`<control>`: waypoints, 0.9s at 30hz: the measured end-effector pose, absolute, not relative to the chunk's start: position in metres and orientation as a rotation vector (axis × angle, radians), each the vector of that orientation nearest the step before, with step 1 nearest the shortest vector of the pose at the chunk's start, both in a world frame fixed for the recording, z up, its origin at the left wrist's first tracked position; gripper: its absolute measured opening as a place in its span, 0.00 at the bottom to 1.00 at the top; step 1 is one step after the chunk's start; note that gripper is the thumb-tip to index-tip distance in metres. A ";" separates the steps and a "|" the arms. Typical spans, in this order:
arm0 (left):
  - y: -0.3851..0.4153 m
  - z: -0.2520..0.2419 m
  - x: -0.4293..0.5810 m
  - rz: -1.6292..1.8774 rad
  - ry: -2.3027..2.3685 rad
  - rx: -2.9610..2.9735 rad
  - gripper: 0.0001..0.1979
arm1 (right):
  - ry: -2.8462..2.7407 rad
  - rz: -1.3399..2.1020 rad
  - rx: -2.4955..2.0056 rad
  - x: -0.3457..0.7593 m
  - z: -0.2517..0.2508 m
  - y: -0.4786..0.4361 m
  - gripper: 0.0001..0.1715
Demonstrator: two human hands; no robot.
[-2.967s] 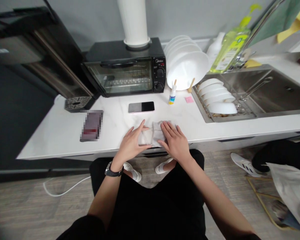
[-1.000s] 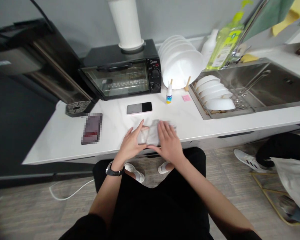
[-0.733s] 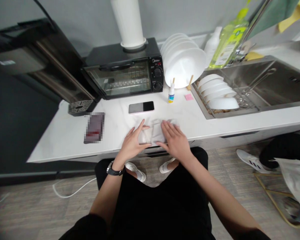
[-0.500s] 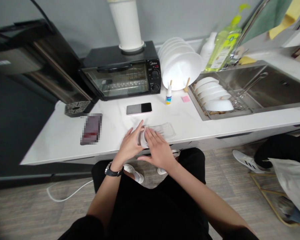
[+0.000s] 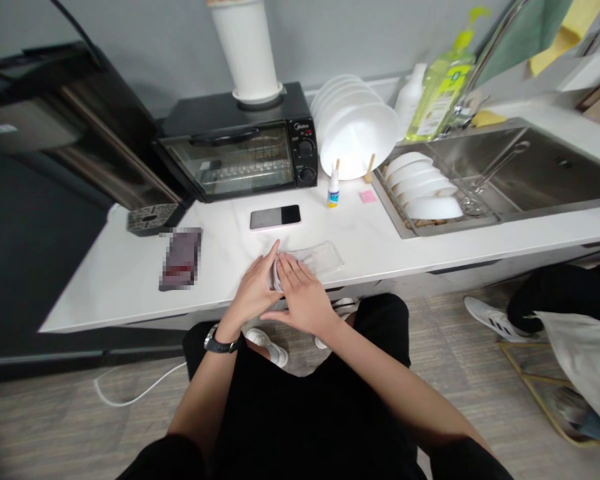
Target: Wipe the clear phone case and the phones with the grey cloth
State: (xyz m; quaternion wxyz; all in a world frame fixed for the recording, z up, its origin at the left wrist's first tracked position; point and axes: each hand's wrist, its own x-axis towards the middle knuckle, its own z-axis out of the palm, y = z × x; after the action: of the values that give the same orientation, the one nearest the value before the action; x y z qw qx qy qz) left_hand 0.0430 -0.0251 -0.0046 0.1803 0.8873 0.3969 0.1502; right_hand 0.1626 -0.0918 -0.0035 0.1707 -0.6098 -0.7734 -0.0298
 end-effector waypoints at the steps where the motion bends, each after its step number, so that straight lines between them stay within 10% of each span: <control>1: -0.025 -0.004 0.042 0.410 1.122 2.512 0.42 | -2.189 -0.085 -1.731 0.165 -0.004 -0.090 0.43; 27: -0.024 -0.006 0.040 0.505 1.034 2.470 0.38 | -2.198 -0.064 -1.714 0.167 -0.007 -0.093 0.41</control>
State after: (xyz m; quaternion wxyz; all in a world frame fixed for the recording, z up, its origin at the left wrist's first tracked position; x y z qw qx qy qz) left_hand 0.0398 -0.0241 -0.0065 0.2072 0.8868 0.3712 0.1813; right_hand 0.1671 -0.0935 -0.0071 0.1758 -0.6052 -0.7761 -0.0224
